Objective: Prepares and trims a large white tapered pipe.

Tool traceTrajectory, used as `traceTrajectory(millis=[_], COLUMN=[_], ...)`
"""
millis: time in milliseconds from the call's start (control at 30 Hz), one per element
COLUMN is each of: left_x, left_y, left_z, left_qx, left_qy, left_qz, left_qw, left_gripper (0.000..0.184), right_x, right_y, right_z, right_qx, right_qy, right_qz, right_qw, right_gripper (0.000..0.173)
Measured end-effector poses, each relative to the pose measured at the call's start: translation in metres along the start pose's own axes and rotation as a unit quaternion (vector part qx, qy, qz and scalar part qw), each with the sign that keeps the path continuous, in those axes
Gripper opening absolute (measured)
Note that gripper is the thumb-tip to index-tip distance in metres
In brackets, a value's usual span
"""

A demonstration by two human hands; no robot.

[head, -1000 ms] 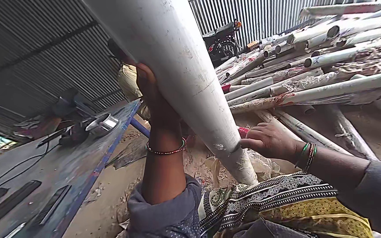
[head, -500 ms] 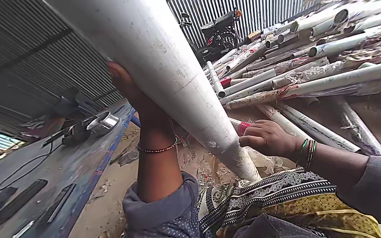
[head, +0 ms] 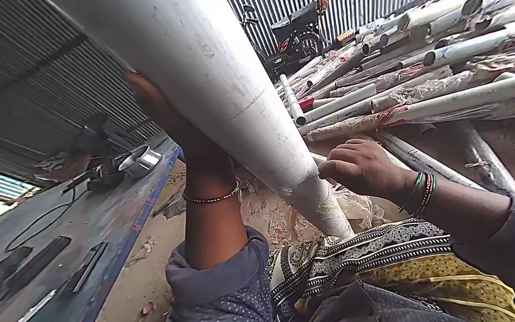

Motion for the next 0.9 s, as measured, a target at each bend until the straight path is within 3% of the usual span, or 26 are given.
traceTrajectory(millis=[167, 367, 600, 800, 900], left_x=[-0.003, 0.003, -0.004, -0.005, -0.006], left_y=[0.002, 0.001, 0.01, 0.014, 0.011], left_z=[0.001, 0.002, 0.001, 0.004, -0.001], left_qx=[0.007, 0.018, 0.018, 0.029, 0.012], left_qy=[0.001, 0.019, 0.017, 0.028, 0.011], left_qz=[0.03, -0.005, 0.002, -0.025, 0.002], left_qw=[1.0, 1.0, 1.0, 0.999, 1.0], left_gripper=[0.047, 0.046, 0.048, 0.053, 0.056], right_x=[0.01, -0.002, 0.002, -0.01, 0.004], right_y=[-0.004, -0.003, -0.006, -0.007, -0.01], right_z=[-0.023, -0.004, -0.022, -0.004, -0.026], right_qx=[-0.022, -0.004, -0.016, -0.009, -0.014], right_qy=[0.056, -0.003, 0.031, -0.011, 0.013], right_qz=[-0.008, -0.004, -0.012, -0.001, 0.007], right_qw=[0.998, 1.0, 0.999, 1.0, 1.0], right_gripper=[0.018, 0.017, 0.019, 0.018, 0.019])
Point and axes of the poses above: each hand's wrist, its own z-axis towards the middle knuckle, its own x-axis out of the palm, y = z × x, the point moved 1 cm from there along z, towards the middle knuckle, and after that the axes turned 9 degrees about z, right-handed, at the moved point
